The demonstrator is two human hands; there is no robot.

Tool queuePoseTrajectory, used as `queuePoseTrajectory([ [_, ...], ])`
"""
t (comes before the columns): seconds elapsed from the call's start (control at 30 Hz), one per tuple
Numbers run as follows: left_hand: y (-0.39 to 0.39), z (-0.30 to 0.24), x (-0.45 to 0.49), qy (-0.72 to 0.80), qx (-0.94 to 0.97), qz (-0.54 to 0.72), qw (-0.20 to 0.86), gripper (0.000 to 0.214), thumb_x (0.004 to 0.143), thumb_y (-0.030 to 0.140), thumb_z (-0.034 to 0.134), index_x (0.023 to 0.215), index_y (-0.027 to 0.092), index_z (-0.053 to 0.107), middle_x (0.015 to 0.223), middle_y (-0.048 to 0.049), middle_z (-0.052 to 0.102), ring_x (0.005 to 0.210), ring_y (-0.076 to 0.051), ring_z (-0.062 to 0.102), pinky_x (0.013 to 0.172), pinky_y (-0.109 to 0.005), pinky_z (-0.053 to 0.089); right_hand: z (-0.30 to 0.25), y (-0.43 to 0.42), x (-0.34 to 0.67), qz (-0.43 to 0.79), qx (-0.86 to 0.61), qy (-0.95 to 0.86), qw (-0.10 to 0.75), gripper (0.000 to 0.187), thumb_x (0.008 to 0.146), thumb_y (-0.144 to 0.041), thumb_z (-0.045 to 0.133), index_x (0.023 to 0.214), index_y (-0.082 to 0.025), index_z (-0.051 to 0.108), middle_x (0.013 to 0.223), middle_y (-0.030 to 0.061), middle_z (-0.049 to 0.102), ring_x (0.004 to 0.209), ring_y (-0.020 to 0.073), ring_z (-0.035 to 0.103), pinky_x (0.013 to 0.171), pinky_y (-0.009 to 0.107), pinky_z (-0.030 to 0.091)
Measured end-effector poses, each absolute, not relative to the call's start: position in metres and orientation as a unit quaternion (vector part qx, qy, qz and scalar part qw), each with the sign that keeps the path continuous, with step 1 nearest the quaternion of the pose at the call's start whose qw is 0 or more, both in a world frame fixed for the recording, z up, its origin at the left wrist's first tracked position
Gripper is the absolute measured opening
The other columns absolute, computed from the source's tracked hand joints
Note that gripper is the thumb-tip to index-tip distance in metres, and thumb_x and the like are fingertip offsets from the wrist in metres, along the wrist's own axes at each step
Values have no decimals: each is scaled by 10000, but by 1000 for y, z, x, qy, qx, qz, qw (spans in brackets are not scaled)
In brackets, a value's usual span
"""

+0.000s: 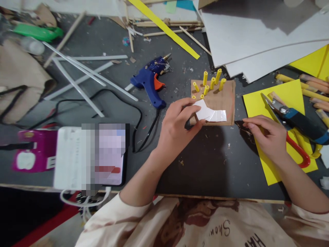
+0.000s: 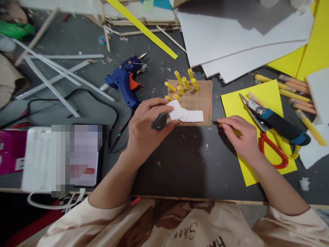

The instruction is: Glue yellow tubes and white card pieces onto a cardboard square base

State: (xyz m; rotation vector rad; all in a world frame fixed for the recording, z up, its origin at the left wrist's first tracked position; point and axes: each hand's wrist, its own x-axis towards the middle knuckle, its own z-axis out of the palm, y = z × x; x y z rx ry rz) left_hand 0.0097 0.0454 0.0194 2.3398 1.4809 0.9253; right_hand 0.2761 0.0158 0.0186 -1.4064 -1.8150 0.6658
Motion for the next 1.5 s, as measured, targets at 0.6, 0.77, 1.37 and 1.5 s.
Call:
queuePoseTrajectory([
  [0.6,45,13,11,544,760,331,129,400,768,211,676,1123,228,492,1056,-64,630,948,-224,610,821,-394,530,18,17,278,268,-566,-693,358,174,884,-204,594,942,-272,743,845,16,756,747,169,711,695,320,581],
  [0.77,45,14,11,542,764,328,124,364,789,244,679,1107,228,504,1044,-69,635,946,-230,608,814,-396,528,18,17,278,272,-566,-691,358,176,883,-197,595,943,-272,743,849,13,755,750,164,709,693,314,579],
  [1.37,46,13,10,542,756,313,189,362,779,286,717,1083,209,536,1057,-70,638,977,-230,600,855,-390,497,16,16,278,271,-559,-694,364,221,854,-115,603,932,-254,756,833,13,760,749,152,710,702,299,582],
  [1.5,47,9,11,556,740,316,208,389,778,369,731,1068,197,539,1054,-69,641,976,-217,605,872,-363,492,15,14,280,280,-569,-683,362,217,859,-131,601,945,-251,760,858,19,770,778,158,720,736,315,593],
])
